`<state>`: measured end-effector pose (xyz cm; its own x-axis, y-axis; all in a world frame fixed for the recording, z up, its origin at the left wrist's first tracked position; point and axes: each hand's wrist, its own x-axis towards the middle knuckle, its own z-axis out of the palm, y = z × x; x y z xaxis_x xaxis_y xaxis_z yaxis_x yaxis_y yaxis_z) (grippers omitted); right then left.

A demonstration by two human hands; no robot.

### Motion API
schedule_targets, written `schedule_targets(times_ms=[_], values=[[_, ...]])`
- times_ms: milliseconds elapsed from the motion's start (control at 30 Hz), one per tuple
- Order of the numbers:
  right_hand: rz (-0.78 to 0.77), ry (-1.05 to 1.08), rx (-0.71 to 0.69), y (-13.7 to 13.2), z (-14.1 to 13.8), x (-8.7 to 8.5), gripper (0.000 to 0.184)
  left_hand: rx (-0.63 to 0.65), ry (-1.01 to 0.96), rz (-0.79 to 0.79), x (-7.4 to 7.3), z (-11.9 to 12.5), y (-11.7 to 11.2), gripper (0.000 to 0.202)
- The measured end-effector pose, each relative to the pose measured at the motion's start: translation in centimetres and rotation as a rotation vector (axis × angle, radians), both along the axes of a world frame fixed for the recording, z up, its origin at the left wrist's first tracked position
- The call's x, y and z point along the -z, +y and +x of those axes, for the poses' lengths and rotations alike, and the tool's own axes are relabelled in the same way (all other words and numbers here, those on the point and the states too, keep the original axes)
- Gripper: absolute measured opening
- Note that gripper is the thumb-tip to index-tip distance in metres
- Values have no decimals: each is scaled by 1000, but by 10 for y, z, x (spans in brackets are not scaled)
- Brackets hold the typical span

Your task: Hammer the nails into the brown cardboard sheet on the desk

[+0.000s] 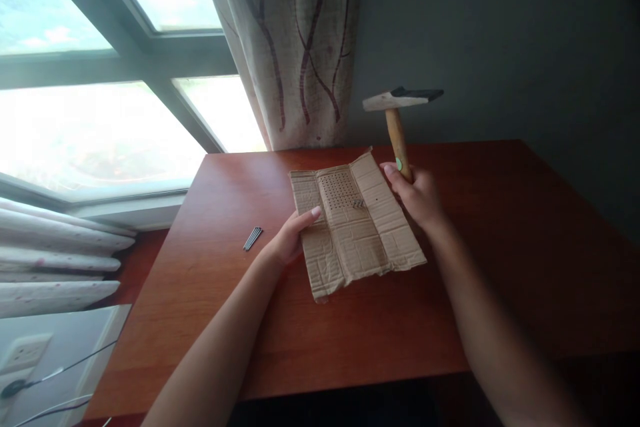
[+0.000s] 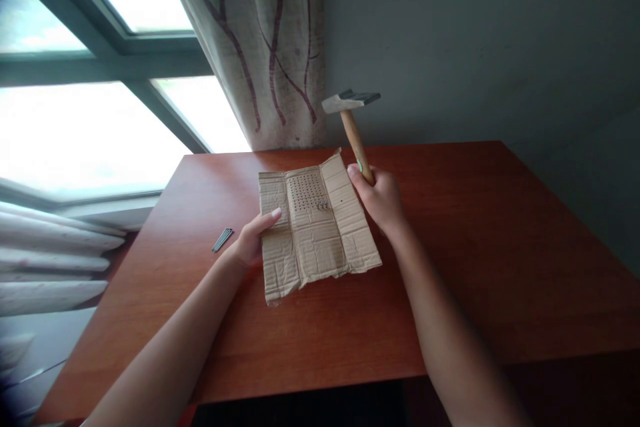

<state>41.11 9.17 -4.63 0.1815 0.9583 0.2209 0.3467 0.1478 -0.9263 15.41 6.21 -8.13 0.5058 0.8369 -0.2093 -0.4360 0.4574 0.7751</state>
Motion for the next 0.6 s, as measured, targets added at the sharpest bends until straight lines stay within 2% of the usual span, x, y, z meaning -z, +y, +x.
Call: schedule_targets(times_ms=[133,267,433,600], values=[[2,221,47,-6,2,-2,37,-30,-17,-38,-2,-2,4,54],[89,395,65,-8,3,-1,40,-121,-63,-41,-8,-8,11,50],[165,445,107,-7,3,3,50,-184,-61,10,-18,-12,13,45],[194,378,117,-5,1,9,57,-214,14,54,-20,-12,14,53]])
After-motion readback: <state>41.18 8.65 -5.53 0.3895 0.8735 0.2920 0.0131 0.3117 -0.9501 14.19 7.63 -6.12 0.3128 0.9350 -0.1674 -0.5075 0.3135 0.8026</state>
